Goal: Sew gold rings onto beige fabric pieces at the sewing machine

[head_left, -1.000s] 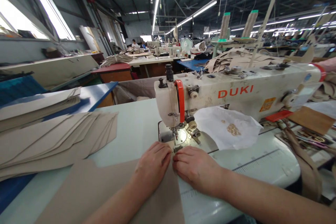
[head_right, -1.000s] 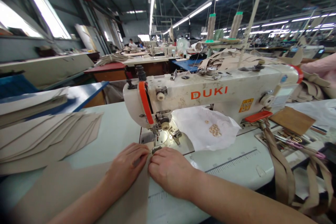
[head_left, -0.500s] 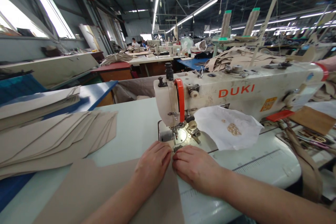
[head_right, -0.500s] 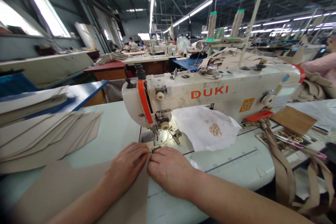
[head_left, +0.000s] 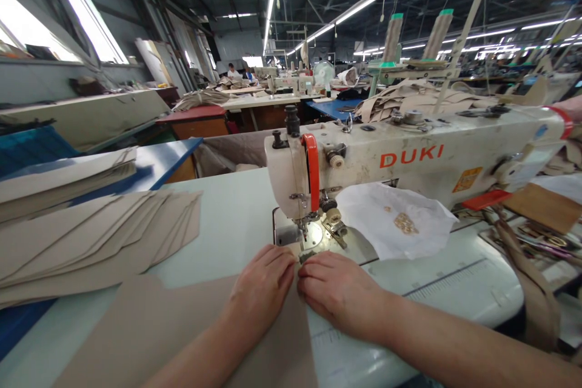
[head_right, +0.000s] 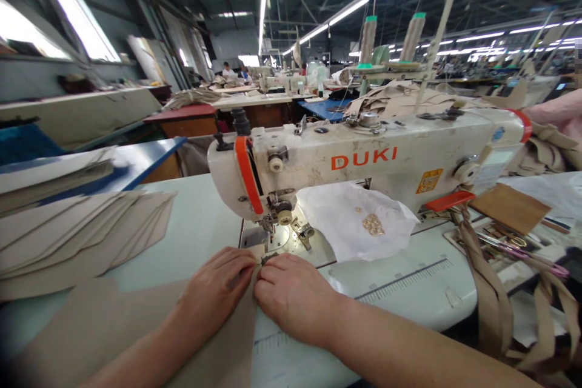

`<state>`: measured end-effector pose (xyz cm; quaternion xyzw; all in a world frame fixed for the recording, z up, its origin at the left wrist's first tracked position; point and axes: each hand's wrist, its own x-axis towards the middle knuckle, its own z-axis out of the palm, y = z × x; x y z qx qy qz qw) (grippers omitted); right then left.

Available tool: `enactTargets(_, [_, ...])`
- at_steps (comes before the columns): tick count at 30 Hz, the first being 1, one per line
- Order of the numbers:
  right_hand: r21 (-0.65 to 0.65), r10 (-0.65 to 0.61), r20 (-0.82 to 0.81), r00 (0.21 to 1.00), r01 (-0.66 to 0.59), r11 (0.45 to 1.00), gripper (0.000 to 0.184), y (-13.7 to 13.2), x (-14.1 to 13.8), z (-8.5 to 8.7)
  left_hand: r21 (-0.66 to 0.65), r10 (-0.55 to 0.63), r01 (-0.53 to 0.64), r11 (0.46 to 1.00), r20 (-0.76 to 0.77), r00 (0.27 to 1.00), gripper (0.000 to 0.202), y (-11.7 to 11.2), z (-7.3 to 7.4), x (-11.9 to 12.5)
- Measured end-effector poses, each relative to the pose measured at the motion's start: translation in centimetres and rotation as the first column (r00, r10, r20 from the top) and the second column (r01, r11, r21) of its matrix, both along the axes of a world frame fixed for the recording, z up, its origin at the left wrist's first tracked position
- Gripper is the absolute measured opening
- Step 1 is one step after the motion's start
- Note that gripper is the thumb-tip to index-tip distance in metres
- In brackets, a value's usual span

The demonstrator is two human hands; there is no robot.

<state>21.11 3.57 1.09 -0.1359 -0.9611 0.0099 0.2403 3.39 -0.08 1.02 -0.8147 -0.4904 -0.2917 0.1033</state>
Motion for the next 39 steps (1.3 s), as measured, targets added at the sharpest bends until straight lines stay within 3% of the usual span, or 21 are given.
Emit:
enactTargets(15, [-0.036,-0.023,-0.009,1.0,0.023,0.999,0.013,0.1,-0.2,0.5,-0.041,-0.014,0.015,0.999,0.024,1.0,0.017,0.0,0.1,0.0])
enactTargets(29, [0.053,-0.023,0.15,0.988,0.015,0.998,0.004,0.3,-0.6,0.7,-0.005,0.005,-0.004,1.0,0.033,0.999,0.023,-0.8,0.2,-0.6])
enactTargets(39, [0.096,-0.057,0.215,0.975,0.037,0.995,0.006,2.8,0.3,1.2,0.022,-0.021,0.021,1.0,0.026,0.999,0.023,2.2,-0.1,0.3])
